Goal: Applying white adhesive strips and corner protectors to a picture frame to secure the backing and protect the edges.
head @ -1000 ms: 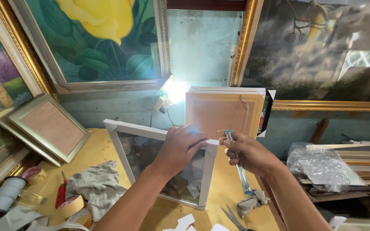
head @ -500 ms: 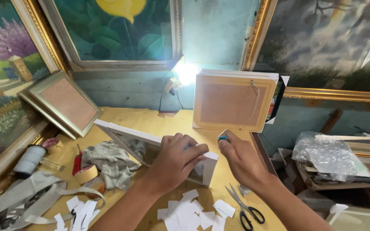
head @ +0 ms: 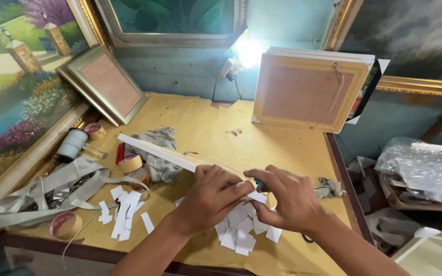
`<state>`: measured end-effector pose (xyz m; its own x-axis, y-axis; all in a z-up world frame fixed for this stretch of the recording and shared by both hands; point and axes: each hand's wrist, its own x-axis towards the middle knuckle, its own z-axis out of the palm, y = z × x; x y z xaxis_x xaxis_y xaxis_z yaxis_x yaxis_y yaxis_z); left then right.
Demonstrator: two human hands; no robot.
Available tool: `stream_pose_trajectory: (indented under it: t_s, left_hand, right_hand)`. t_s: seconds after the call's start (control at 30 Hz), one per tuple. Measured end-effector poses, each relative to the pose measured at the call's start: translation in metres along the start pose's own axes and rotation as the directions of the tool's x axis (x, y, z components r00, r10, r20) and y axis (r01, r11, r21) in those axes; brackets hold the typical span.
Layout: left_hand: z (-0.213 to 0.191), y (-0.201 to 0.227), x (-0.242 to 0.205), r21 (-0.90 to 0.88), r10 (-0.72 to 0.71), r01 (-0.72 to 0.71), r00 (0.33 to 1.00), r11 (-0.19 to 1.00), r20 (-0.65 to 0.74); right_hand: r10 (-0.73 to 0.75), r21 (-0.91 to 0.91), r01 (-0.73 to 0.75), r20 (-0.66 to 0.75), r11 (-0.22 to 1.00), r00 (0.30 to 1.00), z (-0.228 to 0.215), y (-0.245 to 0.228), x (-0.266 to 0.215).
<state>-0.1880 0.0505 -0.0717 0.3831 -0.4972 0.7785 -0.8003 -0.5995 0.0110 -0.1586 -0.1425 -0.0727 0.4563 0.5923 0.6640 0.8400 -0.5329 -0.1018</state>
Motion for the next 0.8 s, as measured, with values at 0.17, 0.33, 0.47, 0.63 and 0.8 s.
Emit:
stream_pose_trajectory:
  t_s: [0.17, 0.33, 0.47, 0.63, 0.8]
  left_hand:
    - [-0.004, 0.007, -0.012, 0.016, 0.005, -0.005, 1.0, 1.0, -0.002]
    - [-0.003, 0.01, -0.02, 0.03, 0.0, 0.0, 1.0, 1.0, 0.0]
    - [-0.003, 0.011, -0.022, 0.032, 0.013, -0.012, 1.0, 0.999, -0.016]
    - [-0.005, 0.014, -0.024, 0.042, 0.023, -0.022, 0.999, 0.999, -0.028]
    - [-0.006, 0.014, -0.023, 0.017, 0.039, -0.039, 0.999, 0.999, -0.027]
  right_hand:
    - [0.008, 0.02, -0.009, 0.041, 1.0, 0.999, 0.006, -0.006, -0.006]
    - [-0.024, 0.062, 0.022, 0.025, 0.998, 0.999, 0.011, -0.011, -0.01]
    - [-0.105, 0.037, 0.108, -0.071, 0.993, 0.992, 0.013, -0.013, -0.011]
    - [-0.155, 0.001, 0.155, -0.092, 0.988, 0.984, 0.016, -0.013, -0.011]
    - [-0.292, -0.085, 0.281, -0.189, 0.956, 0.938, 0.013, -0.014, -0.004]
